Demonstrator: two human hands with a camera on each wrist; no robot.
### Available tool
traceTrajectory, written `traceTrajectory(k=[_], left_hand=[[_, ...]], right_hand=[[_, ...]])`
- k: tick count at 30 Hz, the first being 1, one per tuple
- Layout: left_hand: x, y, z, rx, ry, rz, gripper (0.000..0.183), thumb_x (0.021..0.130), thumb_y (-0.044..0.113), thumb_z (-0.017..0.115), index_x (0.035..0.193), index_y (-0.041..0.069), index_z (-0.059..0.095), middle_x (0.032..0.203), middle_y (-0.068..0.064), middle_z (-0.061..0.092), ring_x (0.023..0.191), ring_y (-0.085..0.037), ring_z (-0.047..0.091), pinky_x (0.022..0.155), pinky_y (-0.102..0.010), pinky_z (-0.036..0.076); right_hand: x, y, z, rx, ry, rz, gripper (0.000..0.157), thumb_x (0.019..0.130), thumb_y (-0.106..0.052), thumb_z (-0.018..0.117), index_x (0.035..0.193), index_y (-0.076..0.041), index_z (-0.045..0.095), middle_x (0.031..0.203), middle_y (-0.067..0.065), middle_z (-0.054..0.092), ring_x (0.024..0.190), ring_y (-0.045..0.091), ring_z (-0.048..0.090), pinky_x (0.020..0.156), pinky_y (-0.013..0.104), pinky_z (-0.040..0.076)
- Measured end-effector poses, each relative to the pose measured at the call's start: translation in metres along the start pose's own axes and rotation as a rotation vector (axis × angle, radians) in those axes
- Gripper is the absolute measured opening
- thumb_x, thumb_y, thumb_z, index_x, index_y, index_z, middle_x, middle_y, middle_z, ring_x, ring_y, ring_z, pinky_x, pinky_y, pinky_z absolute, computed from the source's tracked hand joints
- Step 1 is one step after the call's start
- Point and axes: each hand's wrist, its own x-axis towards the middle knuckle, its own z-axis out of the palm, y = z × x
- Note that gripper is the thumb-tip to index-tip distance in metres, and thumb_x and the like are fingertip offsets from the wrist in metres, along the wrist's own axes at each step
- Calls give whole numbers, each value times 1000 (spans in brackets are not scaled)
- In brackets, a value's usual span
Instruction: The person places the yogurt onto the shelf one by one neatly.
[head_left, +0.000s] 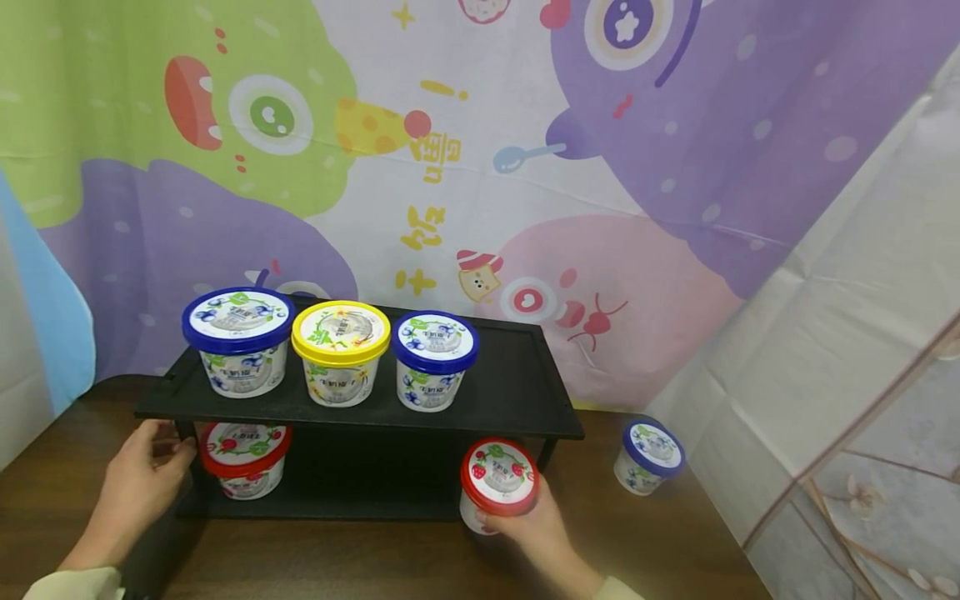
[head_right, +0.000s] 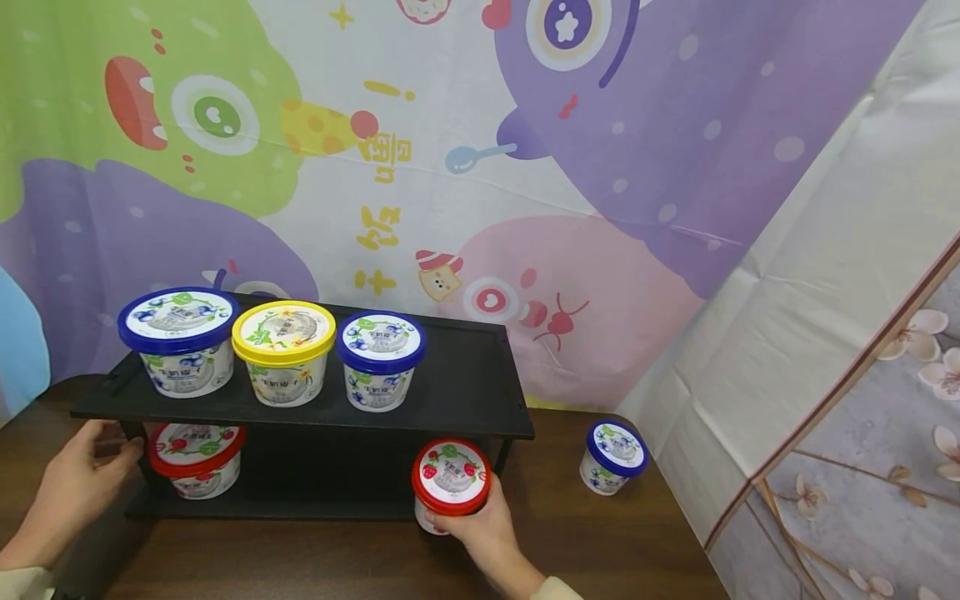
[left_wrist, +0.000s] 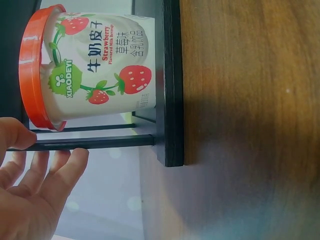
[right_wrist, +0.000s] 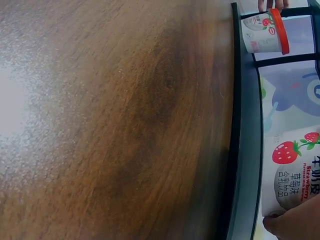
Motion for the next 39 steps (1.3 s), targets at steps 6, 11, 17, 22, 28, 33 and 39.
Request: traceTrajectory(k=[6,11,17,22,28,33,39], left_hand=[[0,0,0,-3,-11,-5,41,92,10,48,127,-9,37,114,-36,46,99,-51,50,76,-64,46],[1,1,-1,1,-19,-12,43,93,11,48,129,-8,36,115,-36,46,100,-52,50,76,-64,46],[1,0,0,1,-13,-6,40,92,11,48,126,-9,38,113,-36,47,99,-51,51,75,-63,46],[1,0,0,-1,-19,-14,40,93,11,48,126,-9,38,114,-35,47,100,-51,50,75,-63,46],[0,0,0,-7,-17,-7,40,93,12,48,126,-9,39,113,-35,47,99,-50,51,75,-63,46],[1,0,0,-7,-12,-7,40,92,11,48,126,-9,38,114,-35,47,100,-50,50,76,-63,46],[0,1,0,-8,-9,-8,41,92,10,48,126,-9,38,114,-36,47,100,-50,50,76,-62,46]], right_hand=[[2,0,3,-25,21,-20,84,63,-17,86,131,1,39,121,15,57,111,27,55,93,36,48],[3,1,5,-37,27,-30,84,62,-18,86,130,1,40,120,15,58,110,27,56,94,38,48],[2,1,8,-52,38,-24,84,63,-18,86,130,2,40,120,16,58,110,28,55,94,43,48],[4,0,10,-28,31,-20,84,63,-18,86,130,1,40,121,15,57,111,28,55,94,41,49],[5,0,11,-28,32,-15,84,63,-18,86,130,1,40,121,15,57,111,28,55,94,42,48],[6,-1,13,-41,31,-22,83,63,-19,86,130,1,41,121,16,58,110,28,55,94,43,48],[6,-4,16,-13,13,-35,81,64,-16,85,130,1,41,121,15,58,108,25,56,92,36,49]])
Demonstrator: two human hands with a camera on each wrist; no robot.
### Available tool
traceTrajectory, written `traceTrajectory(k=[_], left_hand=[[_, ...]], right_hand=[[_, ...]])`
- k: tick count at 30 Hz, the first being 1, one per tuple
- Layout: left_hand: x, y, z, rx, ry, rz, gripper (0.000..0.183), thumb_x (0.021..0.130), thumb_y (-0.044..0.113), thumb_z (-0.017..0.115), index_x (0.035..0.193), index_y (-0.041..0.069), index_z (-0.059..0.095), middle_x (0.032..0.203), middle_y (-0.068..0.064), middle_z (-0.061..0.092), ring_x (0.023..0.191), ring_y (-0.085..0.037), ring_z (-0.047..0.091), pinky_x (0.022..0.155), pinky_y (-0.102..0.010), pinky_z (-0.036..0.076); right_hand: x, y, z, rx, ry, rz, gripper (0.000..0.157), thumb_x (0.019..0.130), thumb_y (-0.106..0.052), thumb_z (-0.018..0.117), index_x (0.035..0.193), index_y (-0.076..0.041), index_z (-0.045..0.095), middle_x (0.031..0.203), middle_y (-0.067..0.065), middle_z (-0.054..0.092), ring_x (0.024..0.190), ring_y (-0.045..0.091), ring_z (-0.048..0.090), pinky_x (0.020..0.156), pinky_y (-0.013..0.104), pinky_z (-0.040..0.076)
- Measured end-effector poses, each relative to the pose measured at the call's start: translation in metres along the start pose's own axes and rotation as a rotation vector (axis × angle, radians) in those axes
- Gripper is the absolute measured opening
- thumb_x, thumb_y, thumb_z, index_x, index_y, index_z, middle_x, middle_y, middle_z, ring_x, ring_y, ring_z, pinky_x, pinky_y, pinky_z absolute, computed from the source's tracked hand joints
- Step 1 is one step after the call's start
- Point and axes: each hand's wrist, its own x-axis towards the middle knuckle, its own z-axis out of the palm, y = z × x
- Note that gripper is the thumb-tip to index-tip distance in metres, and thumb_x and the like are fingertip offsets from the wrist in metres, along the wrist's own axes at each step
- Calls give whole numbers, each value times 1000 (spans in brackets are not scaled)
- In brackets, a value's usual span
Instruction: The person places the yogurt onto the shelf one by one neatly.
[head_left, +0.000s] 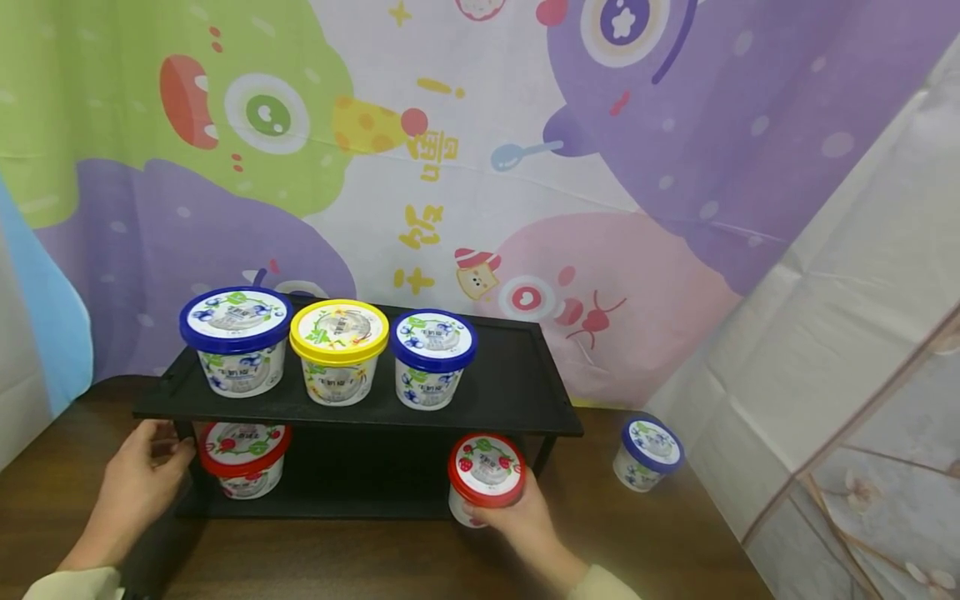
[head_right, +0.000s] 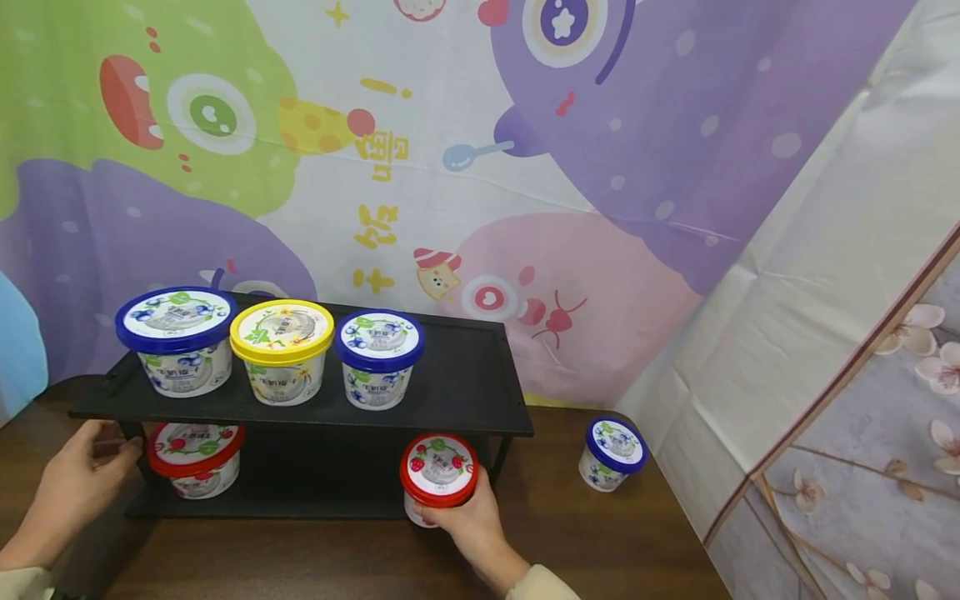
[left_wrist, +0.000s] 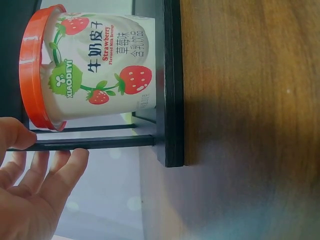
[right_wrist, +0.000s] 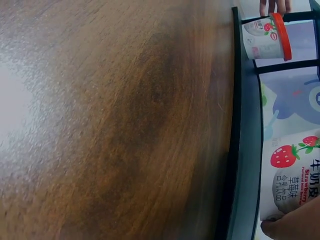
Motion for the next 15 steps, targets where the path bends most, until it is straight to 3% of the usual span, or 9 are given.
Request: traceTrajectory(k=[15], left_hand=[[0,0,-1,5,-16,-22,41,93,12,48,127,-9,38,115,-36,47,101,-51,49,76,-63,45]], right_hand=[[2,-1,9,64,-30,-30,79,65,-13,84,129,1,40,120,15,58,108,23,56,90,28,46]])
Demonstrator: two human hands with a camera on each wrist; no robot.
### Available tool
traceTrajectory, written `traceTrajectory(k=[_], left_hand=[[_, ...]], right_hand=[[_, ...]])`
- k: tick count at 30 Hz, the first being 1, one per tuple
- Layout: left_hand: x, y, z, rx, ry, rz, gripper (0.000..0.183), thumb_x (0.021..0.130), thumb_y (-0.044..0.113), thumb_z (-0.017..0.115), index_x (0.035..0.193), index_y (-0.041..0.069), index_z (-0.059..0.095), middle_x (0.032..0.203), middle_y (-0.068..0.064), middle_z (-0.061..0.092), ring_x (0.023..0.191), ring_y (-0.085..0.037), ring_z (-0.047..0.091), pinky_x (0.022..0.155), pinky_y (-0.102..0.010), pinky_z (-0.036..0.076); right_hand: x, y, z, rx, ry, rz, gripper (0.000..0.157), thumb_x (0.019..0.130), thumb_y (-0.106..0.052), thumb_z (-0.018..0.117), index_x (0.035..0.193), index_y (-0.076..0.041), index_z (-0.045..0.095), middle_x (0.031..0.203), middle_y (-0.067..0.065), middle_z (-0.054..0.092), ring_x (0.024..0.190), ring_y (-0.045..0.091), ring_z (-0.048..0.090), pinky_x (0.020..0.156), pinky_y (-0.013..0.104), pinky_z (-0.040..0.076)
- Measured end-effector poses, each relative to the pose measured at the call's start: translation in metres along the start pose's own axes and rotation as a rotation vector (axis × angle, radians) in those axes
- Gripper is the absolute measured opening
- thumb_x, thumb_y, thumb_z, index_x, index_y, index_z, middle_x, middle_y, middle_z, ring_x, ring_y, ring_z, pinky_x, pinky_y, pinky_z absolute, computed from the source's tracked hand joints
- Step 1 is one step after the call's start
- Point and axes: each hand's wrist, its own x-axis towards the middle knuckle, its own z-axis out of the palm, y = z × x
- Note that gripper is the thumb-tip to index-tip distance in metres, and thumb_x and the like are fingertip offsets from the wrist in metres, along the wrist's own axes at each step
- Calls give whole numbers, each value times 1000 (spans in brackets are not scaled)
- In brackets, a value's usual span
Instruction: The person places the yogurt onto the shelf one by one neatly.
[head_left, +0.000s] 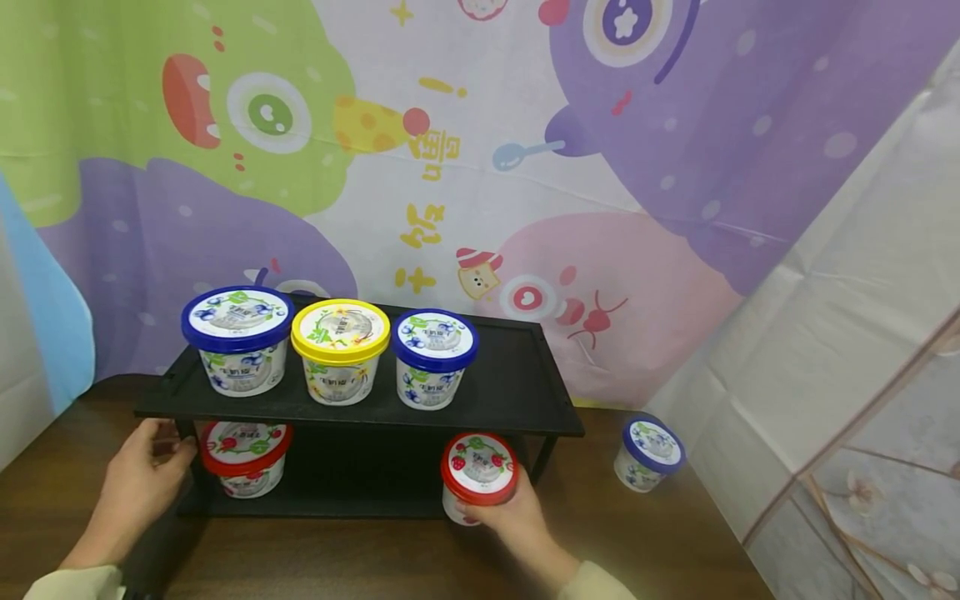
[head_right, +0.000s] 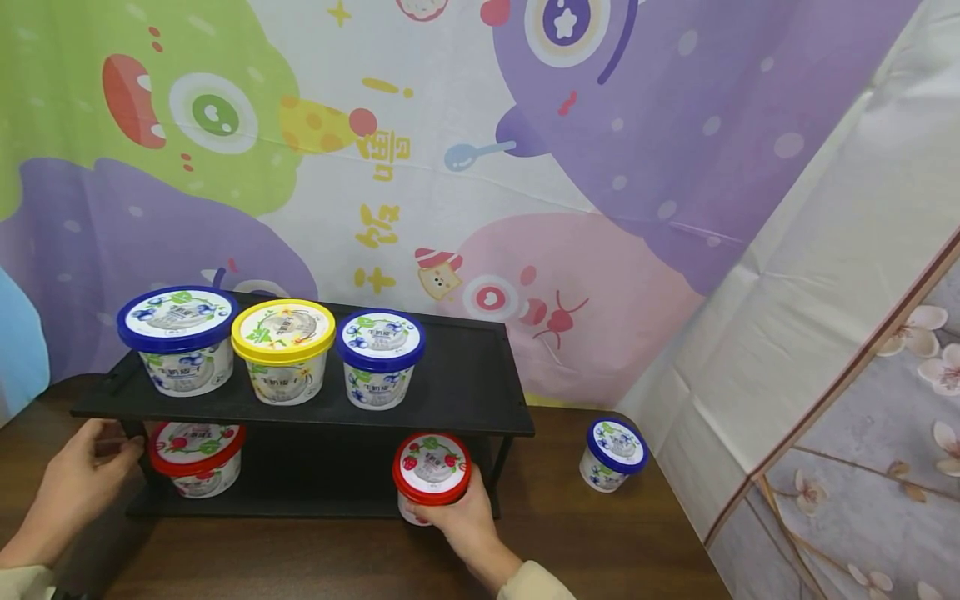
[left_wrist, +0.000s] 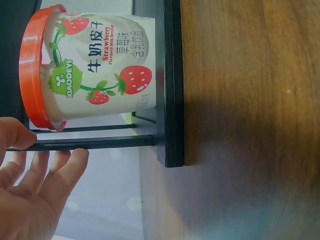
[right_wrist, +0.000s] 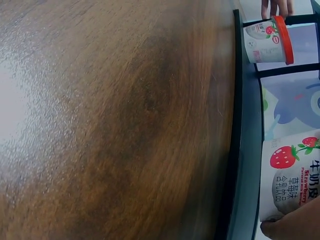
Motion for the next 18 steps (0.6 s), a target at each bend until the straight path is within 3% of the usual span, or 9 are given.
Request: traceTrajectory(k=[18], left_hand=[[0,0,-1,-1,6,8,39,92,10,48,125,-10,39,114,-36,47,100,-50,50,76,-62,46]], right_hand=[[1,1,9,1,-3,20,80,64,-10,84,130,1,40,121,14,58,111,25,55,94,33,46]])
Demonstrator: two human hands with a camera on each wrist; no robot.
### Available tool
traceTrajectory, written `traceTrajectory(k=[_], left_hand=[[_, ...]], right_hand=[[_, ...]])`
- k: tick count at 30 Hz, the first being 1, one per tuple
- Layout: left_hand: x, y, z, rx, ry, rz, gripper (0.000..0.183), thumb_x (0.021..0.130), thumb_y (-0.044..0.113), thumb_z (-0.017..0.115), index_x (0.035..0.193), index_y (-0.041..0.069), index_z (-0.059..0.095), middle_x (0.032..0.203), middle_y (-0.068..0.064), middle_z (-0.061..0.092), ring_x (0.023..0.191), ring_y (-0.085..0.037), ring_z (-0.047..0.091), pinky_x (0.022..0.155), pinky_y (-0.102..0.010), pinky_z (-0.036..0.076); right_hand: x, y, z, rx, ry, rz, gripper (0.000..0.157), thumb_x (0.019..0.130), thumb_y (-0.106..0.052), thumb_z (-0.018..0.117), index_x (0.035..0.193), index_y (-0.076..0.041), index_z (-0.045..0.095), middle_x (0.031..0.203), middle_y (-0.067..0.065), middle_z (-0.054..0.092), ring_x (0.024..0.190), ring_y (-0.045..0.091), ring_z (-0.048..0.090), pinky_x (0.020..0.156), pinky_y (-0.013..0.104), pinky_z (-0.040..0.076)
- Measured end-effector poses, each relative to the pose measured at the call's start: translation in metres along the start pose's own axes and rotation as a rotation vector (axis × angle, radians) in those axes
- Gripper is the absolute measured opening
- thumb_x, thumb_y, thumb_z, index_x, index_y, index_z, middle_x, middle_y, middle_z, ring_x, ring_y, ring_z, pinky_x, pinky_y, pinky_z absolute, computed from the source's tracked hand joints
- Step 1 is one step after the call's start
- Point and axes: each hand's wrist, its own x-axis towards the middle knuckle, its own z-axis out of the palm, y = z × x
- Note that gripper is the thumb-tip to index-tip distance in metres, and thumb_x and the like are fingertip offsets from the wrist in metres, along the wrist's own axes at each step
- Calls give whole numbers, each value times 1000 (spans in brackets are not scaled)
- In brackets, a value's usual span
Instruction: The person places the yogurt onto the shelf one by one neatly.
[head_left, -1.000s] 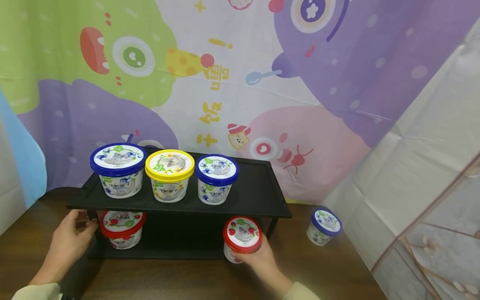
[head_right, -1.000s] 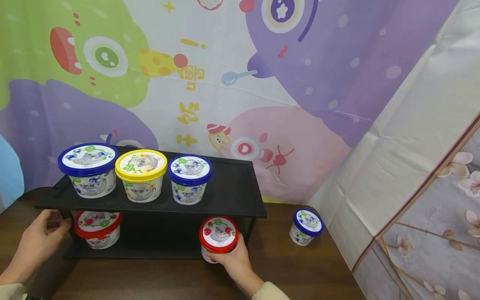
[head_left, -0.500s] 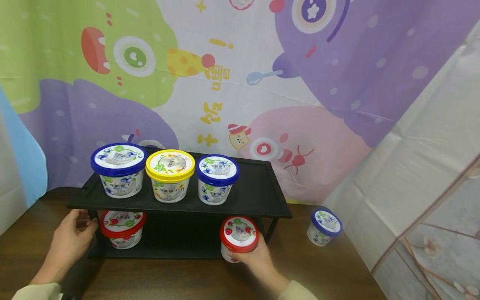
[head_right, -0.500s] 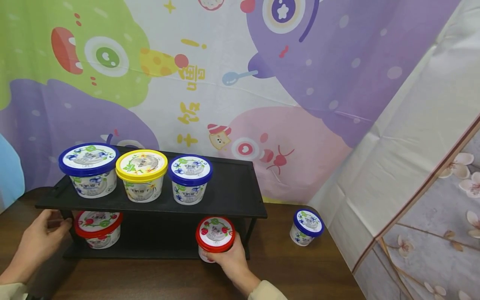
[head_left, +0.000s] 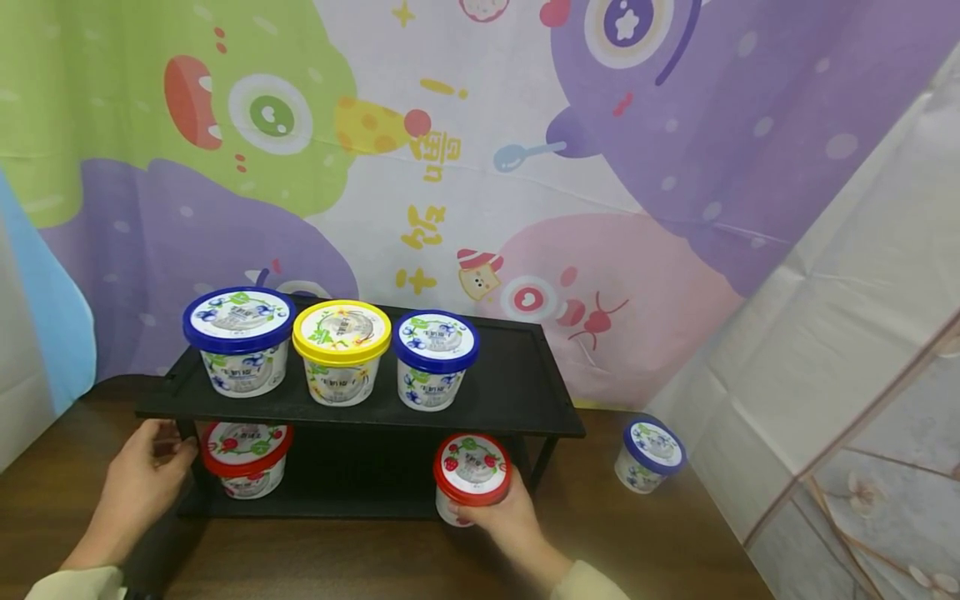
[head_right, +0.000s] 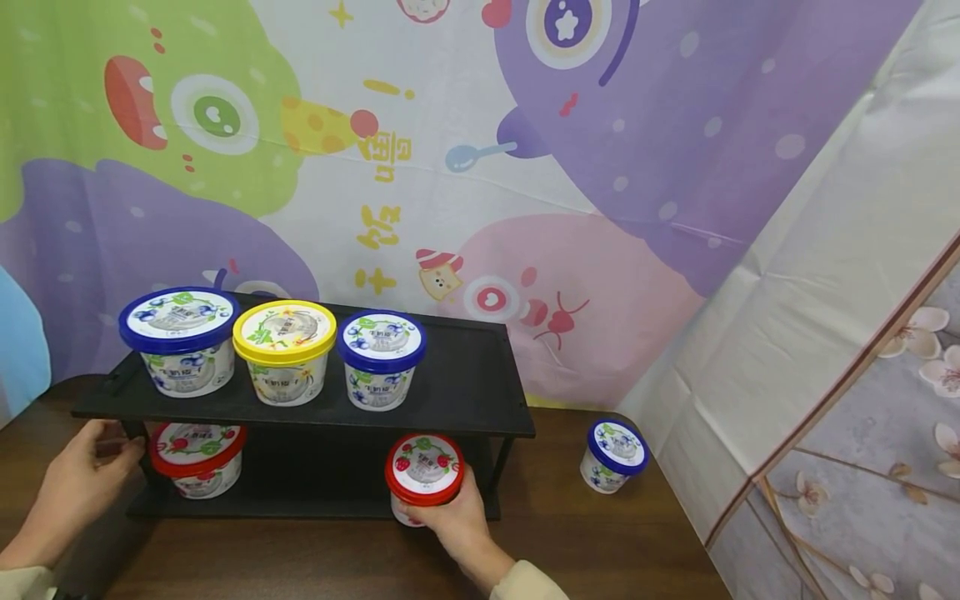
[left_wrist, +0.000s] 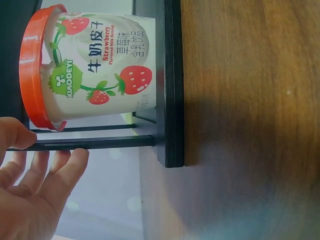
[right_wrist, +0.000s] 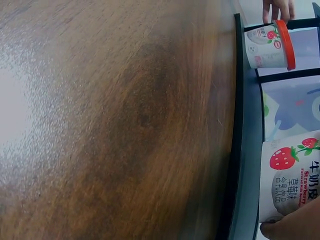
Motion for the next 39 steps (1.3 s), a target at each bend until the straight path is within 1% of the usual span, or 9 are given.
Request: traceTrajectory(k=[10,17,22,28,39], left_hand=[[1,-1,1,1,10,8,40,92,11,49,125,-9,39,113,-36,47,100,-52,50,77,-64,45],[1,-2,2,7,9,1,40,92,10,48,125,-9,39,113,-36,47,99,-51,50,76,-63,46],[1,-1,1,9,14,7,39,92,10,49,124,-9,39,113,-36,48,99,-50,51,76,-63,46],[1,0,1,8,13,16,39,92,9,50,124,-10,40,113,-36,48,100,-51,51,76,-63,46],[0,0,1,6,12,14,39,91,9,49,123,-10,40,113,-36,48,100,-51,51,74,-62,47]], right_hand=[[1,0,2,19,-15,-5,81,64,-14,85,130,0,39,121,14,57,111,24,55,93,30,46],[-1,-3,5,-5,-16,5,80,64,-14,85,129,0,39,121,14,57,111,25,55,96,38,47],[-1,-5,7,0,-16,14,81,63,-14,86,129,-1,40,121,13,58,111,24,55,96,38,47],[-1,-4,10,-35,-10,-3,81,62,-14,86,128,0,41,119,13,58,109,24,56,95,39,47],[1,-3,13,-22,-21,-6,81,62,-16,87,128,-1,41,119,12,58,108,23,56,93,35,47]])
